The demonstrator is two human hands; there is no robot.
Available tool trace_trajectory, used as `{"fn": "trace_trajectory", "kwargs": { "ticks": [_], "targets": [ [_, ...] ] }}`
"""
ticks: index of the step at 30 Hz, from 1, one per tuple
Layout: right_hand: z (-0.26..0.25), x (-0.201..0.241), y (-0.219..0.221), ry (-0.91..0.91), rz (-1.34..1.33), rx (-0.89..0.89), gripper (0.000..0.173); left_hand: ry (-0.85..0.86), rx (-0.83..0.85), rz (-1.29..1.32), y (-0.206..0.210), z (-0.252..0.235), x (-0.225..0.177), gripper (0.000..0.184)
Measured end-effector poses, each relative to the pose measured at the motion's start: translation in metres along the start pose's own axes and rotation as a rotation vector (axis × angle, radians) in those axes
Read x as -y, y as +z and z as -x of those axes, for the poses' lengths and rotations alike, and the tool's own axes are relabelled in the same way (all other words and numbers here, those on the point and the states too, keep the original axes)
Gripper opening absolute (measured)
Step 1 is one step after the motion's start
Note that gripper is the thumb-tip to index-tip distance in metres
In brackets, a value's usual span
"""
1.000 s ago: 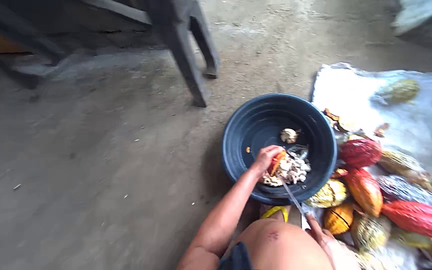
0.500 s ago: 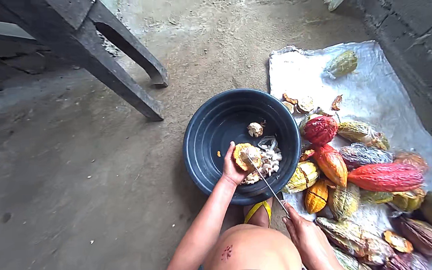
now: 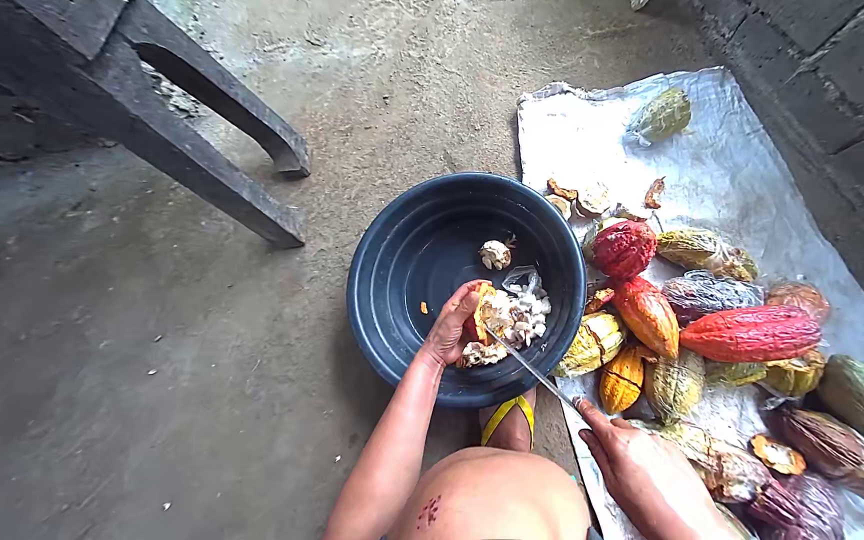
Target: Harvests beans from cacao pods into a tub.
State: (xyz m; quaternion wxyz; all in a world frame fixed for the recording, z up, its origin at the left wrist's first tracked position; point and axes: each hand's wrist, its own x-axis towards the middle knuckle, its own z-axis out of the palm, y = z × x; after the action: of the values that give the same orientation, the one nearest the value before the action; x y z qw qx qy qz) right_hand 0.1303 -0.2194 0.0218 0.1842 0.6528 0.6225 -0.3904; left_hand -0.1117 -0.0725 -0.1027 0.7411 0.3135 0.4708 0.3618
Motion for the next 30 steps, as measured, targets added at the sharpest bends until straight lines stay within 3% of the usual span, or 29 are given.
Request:
{"fn": "trace_trajectory", "kwargs": {
  "ticks": [3,8,11,14,18,22,24,26,30],
  "targets": [
    [-0.002,0.010,-0.023,0.096,0.096,0.157,0.047,0.092,-0.010,-0.271,0.005,-0.003,-0.001,0.051],
    [-0.006,0.028,-0.036,0.190,0.184,0.209,0.046,0.176,-0.104,-0.628,0.017,0.001,-0.009,0.046],
    [-0.012,0.031,-0.026,0.214,0.198,0.167,0.047,0.152,-0.202,-0.465,0.014,-0.001,-0.007,0.040],
    [-0.014,0.034,-0.017,0.213,0.186,0.156,0.049,-0.031,-0.259,-0.186,0.012,0.002,-0.010,0.037],
    [-0.017,0.028,-0.004,0.193,0.161,0.115,0.049,-0.311,-0.260,0.046,0.009,0.004,-0.018,0.058],
    [-0.013,0.022,0.007,0.193,0.102,0.089,0.049,-0.357,-0.147,0.033,0.005,0.006,-0.019,0.064],
    [-0.011,0.022,0.009,0.205,0.114,0.071,0.049,-0.272,-0.118,-0.045,0.006,0.006,-0.016,0.053],
    [-0.010,0.023,0.005,0.218,0.098,0.105,0.049,-0.082,-0.144,-0.231,0.009,0.004,-0.008,0.042],
    [-0.017,0.007,0.014,0.034,-0.305,0.146,0.045,0.255,-0.192,-0.423,0.013,-0.003,-0.001,0.060]
  ]
}}
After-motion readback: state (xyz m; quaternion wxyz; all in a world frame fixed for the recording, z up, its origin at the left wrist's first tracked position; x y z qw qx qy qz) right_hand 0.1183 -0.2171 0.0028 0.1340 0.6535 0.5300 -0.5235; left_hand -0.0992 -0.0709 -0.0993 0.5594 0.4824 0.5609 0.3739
